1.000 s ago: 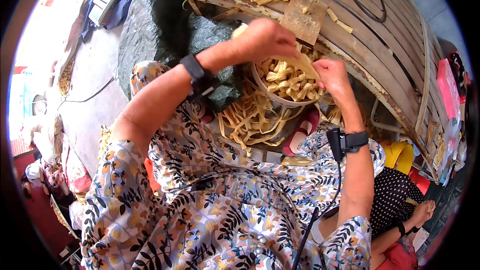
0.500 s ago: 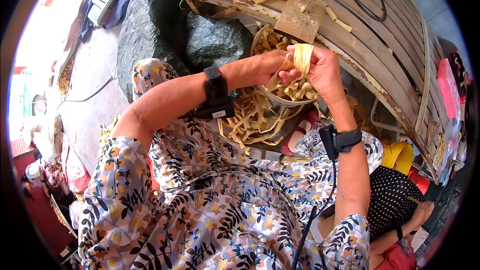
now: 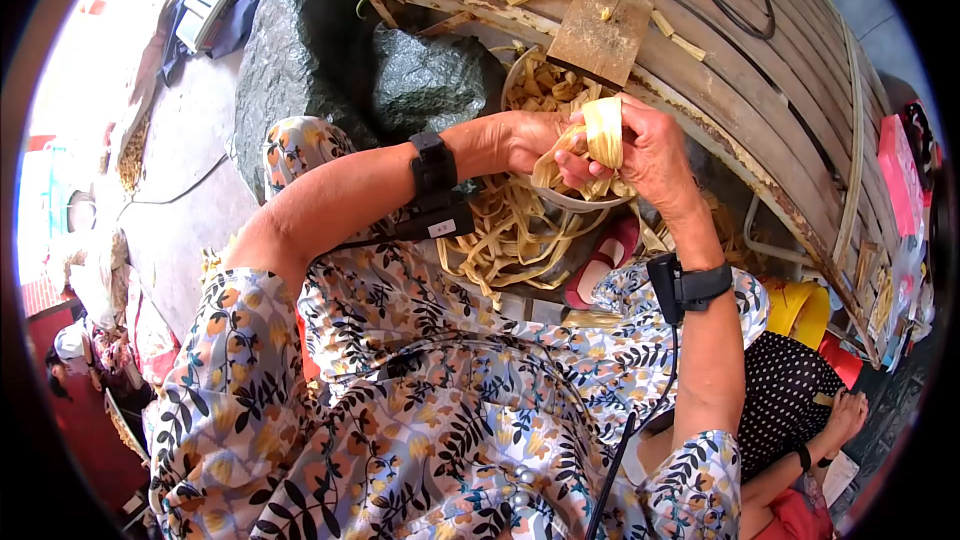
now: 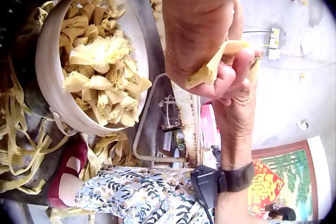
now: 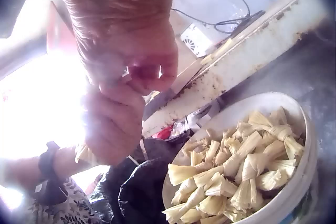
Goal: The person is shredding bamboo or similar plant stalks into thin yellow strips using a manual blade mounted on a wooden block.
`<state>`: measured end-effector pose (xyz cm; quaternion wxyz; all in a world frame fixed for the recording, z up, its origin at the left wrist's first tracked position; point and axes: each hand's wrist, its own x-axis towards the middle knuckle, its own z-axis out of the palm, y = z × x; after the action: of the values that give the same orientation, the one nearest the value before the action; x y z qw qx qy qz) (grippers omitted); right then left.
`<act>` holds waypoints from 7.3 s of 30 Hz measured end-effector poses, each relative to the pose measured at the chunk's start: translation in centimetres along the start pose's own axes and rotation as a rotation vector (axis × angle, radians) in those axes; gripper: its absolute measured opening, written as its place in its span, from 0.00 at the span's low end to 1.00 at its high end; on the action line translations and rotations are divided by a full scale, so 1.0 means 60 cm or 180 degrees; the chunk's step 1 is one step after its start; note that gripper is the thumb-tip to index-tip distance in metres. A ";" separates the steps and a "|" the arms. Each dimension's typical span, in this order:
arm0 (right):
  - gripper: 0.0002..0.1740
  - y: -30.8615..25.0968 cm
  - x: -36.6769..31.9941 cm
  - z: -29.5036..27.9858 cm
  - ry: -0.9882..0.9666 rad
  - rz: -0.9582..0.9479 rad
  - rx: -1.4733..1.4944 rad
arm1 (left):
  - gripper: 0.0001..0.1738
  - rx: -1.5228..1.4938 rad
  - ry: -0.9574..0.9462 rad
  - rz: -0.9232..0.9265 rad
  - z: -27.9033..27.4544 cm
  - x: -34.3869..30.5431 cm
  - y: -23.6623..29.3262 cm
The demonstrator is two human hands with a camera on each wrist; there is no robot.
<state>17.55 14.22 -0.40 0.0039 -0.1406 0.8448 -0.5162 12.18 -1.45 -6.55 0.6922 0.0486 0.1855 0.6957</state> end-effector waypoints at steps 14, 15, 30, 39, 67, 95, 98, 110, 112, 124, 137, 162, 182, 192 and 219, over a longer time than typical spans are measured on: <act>0.08 0.009 0.036 0.010 0.0964 0.0844 -0.0290 | 0.11 0.3695 0.2826 0.2991 0.086 -0.006 0.035; 0.08 0.007 0.035 0.010 0.0869 0.0842 -0.0147 | 0.10 0.3758 0.2743 0.2909 0.088 -0.011 0.035; 0.06 0.019 0.009 0.040 0.1202 -0.0348 -0.1126 | 0.13 0.4423 0.2749 0.2613 0.033 0.003 0.010; 0.06 0.016 0.016 -0.005 0.1601 0.0922 0.2715 | 0.14 0.1630 0.1937 0.2094 0.094 -0.002 0.023; 0.12 0.017 0.016 -0.010 0.0607 0.1261 0.1607 | 0.13 0.3516 0.1513 0.1416 0.069 -0.038 0.034; 0.10 0.022 0.013 -0.015 0.0825 0.1174 0.1205 | 0.16 0.3866 0.1179 0.0843 0.054 -0.083 0.069; 0.08 0.029 0.012 -0.022 0.0891 0.1091 0.1475 | 0.16 0.3706 0.0999 0.0776 0.047 -0.085 0.078; 0.09 0.028 0.015 0.009 0.0309 0.1073 0.2100 | 0.16 0.3306 0.0881 0.0768 0.041 -0.074 0.068; 0.08 0.023 0.022 0.001 0.0426 0.1084 0.2187 | 0.16 0.3226 0.0837 0.0791 0.044 -0.074 0.079; 0.09 0.030 0.116 -0.052 0.1566 0.0688 0.2748 | 0.10 0.3868 0.2048 0.2404 0.060 -0.033 0.189; 0.10 0.069 0.167 -0.066 0.2043 0.0709 0.2805 | 0.10 0.3895 0.2682 0.2923 0.034 0.029 0.228; 0.24 0.057 -0.008 -0.040 0.0347 0.1690 0.2182 | 0.14 0.5782 0.4054 0.3753 0.001 -0.037 0.223; 0.15 0.344 -0.198 0.261 -0.2890 0.1031 -0.1802 | 0.13 0.4714 0.1588 -0.0106 0.053 -0.145 0.058; 0.23 0.334 -0.165 0.368 -0.0915 0.1623 -0.2194 | 0.08 0.5319 0.2250 0.0391 0.057 -0.156 0.043; 0.14 0.376 -0.318 0.344 -0.2060 0.0941 -0.3064 | 0.08 0.6104 0.1494 0.0416 0.034 -0.117 0.014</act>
<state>33.73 10.47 -32.38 0.2686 -0.1575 0.9503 -0.0004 12.27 -7.91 -3.08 0.2657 0.4596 0.7999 0.2798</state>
